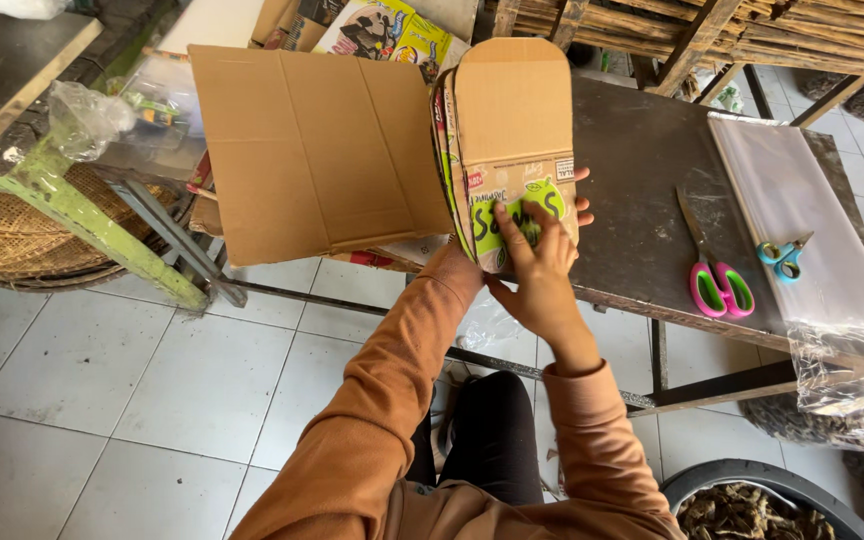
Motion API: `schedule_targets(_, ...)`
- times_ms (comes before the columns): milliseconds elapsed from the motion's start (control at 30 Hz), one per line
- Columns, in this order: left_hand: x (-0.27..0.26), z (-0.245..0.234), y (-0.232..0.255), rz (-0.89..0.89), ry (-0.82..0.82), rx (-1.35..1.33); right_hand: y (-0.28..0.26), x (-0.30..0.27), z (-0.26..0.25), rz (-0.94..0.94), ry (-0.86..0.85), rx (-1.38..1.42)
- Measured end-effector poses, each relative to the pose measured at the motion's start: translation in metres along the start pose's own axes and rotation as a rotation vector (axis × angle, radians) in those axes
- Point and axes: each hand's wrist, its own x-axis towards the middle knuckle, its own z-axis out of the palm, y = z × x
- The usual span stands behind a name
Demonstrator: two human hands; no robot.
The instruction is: The person uses pink-handled scissors to cut a rectangular piece of cardboard into a rounded shape. They rotate the cardboard while cutting and then place the finished piece on a table. Finally, they place the cut cardboard into a clear plastic bag.
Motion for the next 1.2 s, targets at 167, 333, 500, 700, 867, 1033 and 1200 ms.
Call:
schedule_targets(167, -0.001, 0.003, -0.003, 0.057, 0.072, -0.041, 0.021, -0.009, -0.012, 0.135, -0.024, 0.375)
schedule_targets(333, -0.002, 0.009, -0.005, 0.075, 0.095, -0.046, 0.031, -0.019, -0.010, 0.248, 0.046, 0.638)
schedule_targets(500, -0.008, 0.007, -0.009, 0.069, 0.104, -0.033, 0.012, -0.020, -0.006, 0.097, 0.161, 0.279)
schedule_targets(700, -0.008, 0.007, -0.009, 0.088, 0.093, 0.006, -0.010, -0.030, 0.001, 0.209, 0.283, 0.250)
schedule_targets(867, -0.009, 0.005, -0.015, 0.147, 0.194, 0.056, -0.006, -0.053, 0.001, 0.410, 0.397, 0.197)
schedule_targets(1033, -0.026, 0.022, -0.023, 0.332, 0.338, 0.308, 0.031, -0.080, -0.013, 0.587, 0.395, 0.197)
schedule_targets(1200, -0.047, 0.030, 0.014, 0.285, 0.150, 0.411, 0.076, -0.102, -0.031, 0.617, 0.256, 0.625)
